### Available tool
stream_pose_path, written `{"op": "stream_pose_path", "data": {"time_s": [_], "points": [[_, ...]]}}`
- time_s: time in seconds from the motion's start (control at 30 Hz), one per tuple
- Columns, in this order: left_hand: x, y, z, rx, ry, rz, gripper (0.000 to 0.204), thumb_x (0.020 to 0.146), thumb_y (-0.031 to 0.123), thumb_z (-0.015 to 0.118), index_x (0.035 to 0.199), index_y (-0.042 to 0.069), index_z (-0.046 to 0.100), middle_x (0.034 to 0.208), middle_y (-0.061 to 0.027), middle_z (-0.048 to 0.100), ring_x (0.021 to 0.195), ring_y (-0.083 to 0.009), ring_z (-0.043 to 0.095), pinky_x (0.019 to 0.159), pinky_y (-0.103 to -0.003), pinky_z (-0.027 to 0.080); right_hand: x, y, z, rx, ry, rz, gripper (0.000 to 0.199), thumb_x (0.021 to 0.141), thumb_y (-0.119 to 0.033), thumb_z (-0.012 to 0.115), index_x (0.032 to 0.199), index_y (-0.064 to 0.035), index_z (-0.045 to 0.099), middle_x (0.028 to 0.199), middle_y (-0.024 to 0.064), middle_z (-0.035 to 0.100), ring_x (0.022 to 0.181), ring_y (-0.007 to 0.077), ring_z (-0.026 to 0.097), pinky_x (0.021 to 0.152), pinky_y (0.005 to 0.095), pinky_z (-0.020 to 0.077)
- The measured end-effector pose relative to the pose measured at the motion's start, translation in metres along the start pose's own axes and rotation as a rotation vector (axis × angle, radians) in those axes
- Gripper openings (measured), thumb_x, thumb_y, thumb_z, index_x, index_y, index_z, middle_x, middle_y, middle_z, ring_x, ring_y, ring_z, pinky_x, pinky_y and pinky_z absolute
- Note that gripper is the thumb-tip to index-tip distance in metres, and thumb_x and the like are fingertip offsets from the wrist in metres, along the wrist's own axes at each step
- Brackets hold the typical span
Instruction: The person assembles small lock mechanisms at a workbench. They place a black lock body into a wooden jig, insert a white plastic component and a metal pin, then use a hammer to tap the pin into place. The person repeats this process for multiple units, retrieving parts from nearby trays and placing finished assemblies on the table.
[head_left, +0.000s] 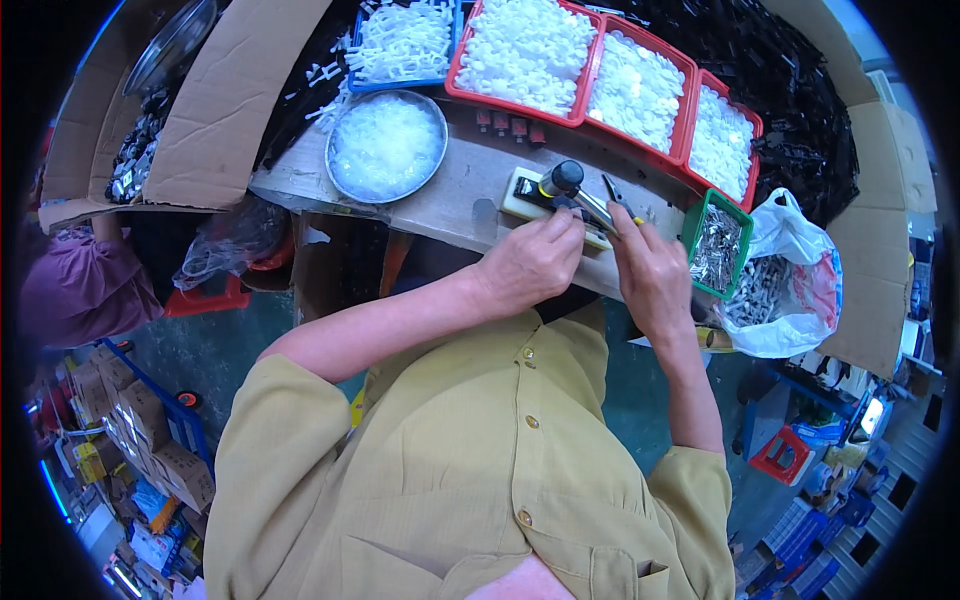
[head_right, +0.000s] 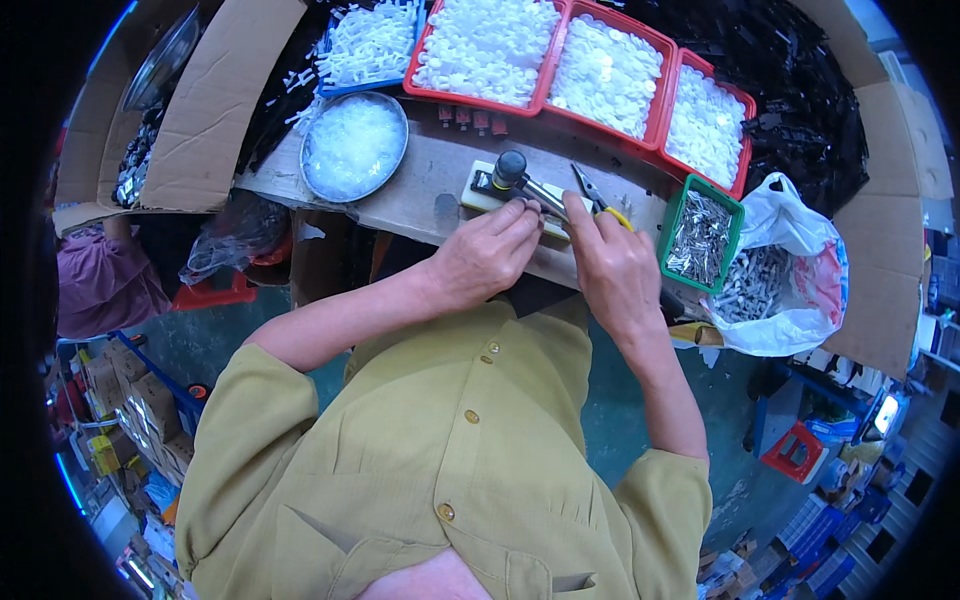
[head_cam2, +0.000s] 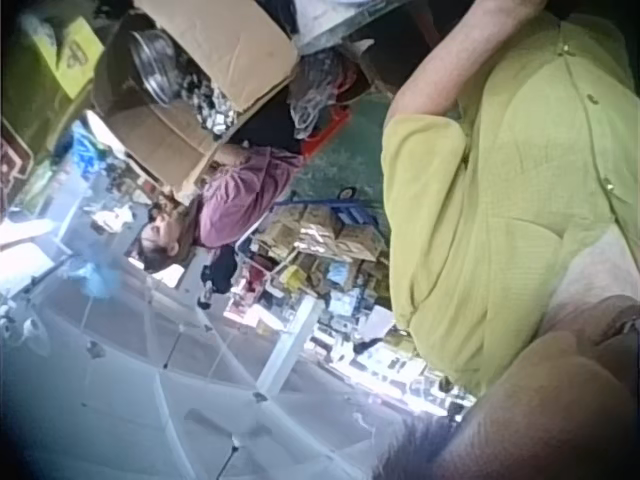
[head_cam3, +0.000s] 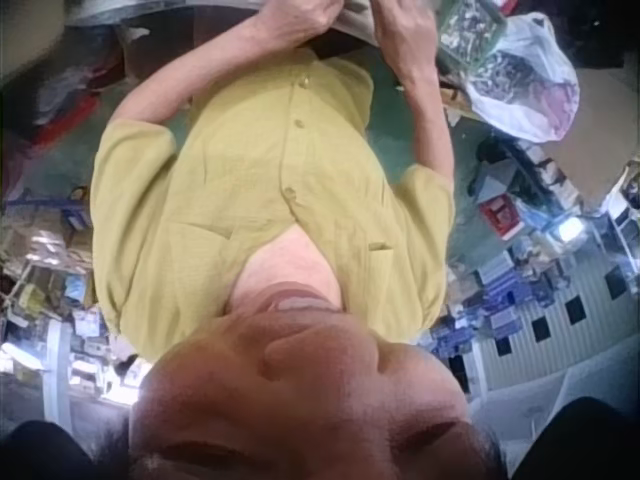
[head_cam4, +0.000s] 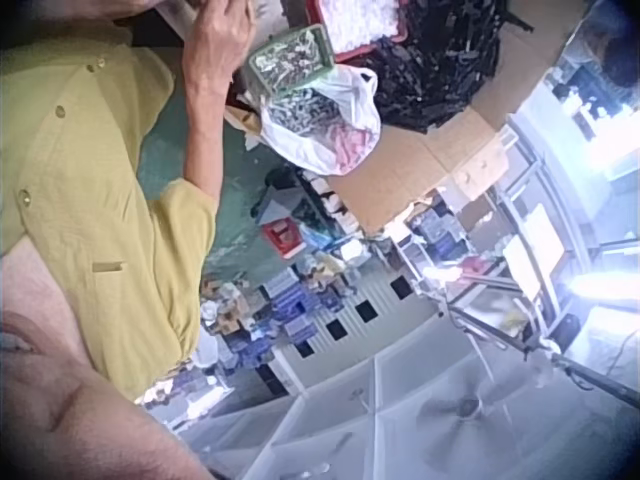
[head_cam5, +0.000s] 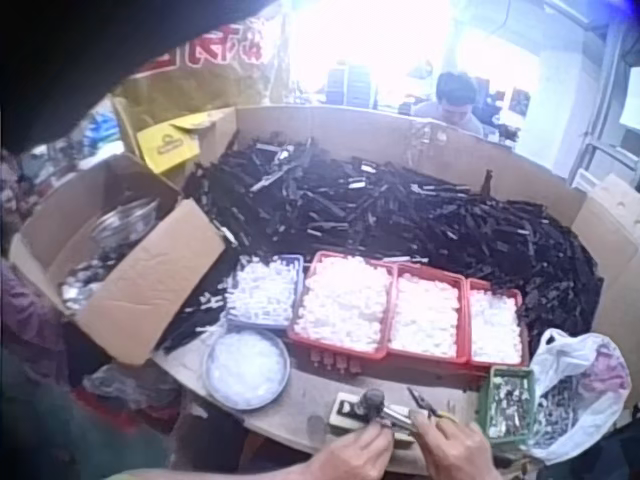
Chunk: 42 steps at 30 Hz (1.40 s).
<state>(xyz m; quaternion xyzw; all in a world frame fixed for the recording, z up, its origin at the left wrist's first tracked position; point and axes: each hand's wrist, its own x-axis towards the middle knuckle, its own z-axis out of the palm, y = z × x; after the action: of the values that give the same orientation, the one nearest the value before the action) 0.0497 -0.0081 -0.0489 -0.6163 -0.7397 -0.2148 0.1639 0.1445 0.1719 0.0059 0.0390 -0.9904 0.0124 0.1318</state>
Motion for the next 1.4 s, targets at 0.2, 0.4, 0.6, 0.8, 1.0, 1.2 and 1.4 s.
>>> {"op": "stream_pose_path", "data": {"time_s": [0.2,0.4,0.6,0.8,1.0,1.2,1.4], "points": [[-0.009,0.001,0.007,0.086,0.04,0.013,0.04,0.077,0.009,0.059,0.109,-0.014,0.062,0.119,-0.0238,0.062,0.115,-0.0348,0.061,0.1,-0.038,0.052,0.01,-0.003,-0.008,0.052,0.089,-0.031,0.041,0.087,-0.008,0.067,0.128,-0.0105,0.063,0.072,0.0049,0.054,0.065,0.0216,0.059,0.06,0.037,0.0427],[-0.021,-0.009,-0.005,-0.068,0.093,-0.102,0.033,0.078,0.005,0.062,0.108,-0.009,0.065,0.12,-0.0221,0.064,0.115,-0.0348,0.062,0.099,-0.04,0.053,0.01,0.008,-0.022,0.129,0.236,-0.016,0.044,0.085,-0.003,0.071,0.129,-0.0078,0.064,0.073,0.0059,0.059,0.059,0.0216,0.056,0.058,0.0362,0.0389],[-0.02,-0.02,-0.009,-0.053,0.109,-0.139,0.028,0.078,0.002,0.064,0.104,-0.008,0.067,0.116,-0.0204,0.066,0.112,-0.0339,0.064,0.094,-0.04,0.055,-0.019,0.018,-0.005,0.052,0.101,0.012,0.041,0.086,-0.007,0.071,0.127,-0.0072,0.065,0.074,0.0071,0.059,0.061,0.0208,0.057,0.057,0.0366,0.0375],[-0.021,-0.019,-0.009,-0.036,0.122,-0.122,0.026,0.078,0.001,0.067,0.103,-0.006,0.068,0.112,-0.0194,0.067,0.107,-0.0334,0.066,0.09,-0.039,0.056,-0.024,0.012,-0.008,0.09,0.211,-0.015,0.043,0.083,0.001,0.071,0.125,-0.005,0.065,0.079,0.0088,0.066,0.06,0.0218,0.06,0.054,0.0354,0.0362],[-0.011,-0.025,-0.009,-0.129,0.091,-0.157,0.029,0.078,0.001,0.067,0.107,-0.005,0.066,0.112,-0.0174,0.066,0.11,-0.0339,0.064,0.091,-0.041,0.054,-0.023,0.051,-0.004,0.343,0.296,0.19,0.029,0.089,-0.007,0.07,0.117,-0.0016,0.067,0.091,0.0161,0.07,0.077,0.0319,0.069,0.071,0.0375,0.0512],[0.011,-0.031,0.001,-0.068,0.018,-0.178,0.037,0.082,0.004,0.06,0.119,-0.003,0.06,0.115,-0.0175,0.064,0.117,-0.0348,0.059,0.1,-0.044,0.048,0.008,0.165,-0.012,0.232,0.153,0.497,0.025,0.093,-0.016,0.067,0.108,0.0038,0.068,0.083,0.0132,0.058,0.072,0.0233,0.056,0.066,0.0362,0.0432],[0.016,-0.039,0.008,-0.358,-0.038,-0.173,0.04,0.082,0.004,0.06,0.12,-0.005,0.058,0.105,-0.0179,0.063,0.107,-0.0331,0.06,0.091,-0.043,0.049,-0.014,0.231,0.022,0.113,0.08,0.512,0.026,0.091,-0.014,0.068,0.111,0.0018,0.068,0.095,0.0174,0.063,0.092,0.031,0.063,0.082,0.0396,0.0482]]}}
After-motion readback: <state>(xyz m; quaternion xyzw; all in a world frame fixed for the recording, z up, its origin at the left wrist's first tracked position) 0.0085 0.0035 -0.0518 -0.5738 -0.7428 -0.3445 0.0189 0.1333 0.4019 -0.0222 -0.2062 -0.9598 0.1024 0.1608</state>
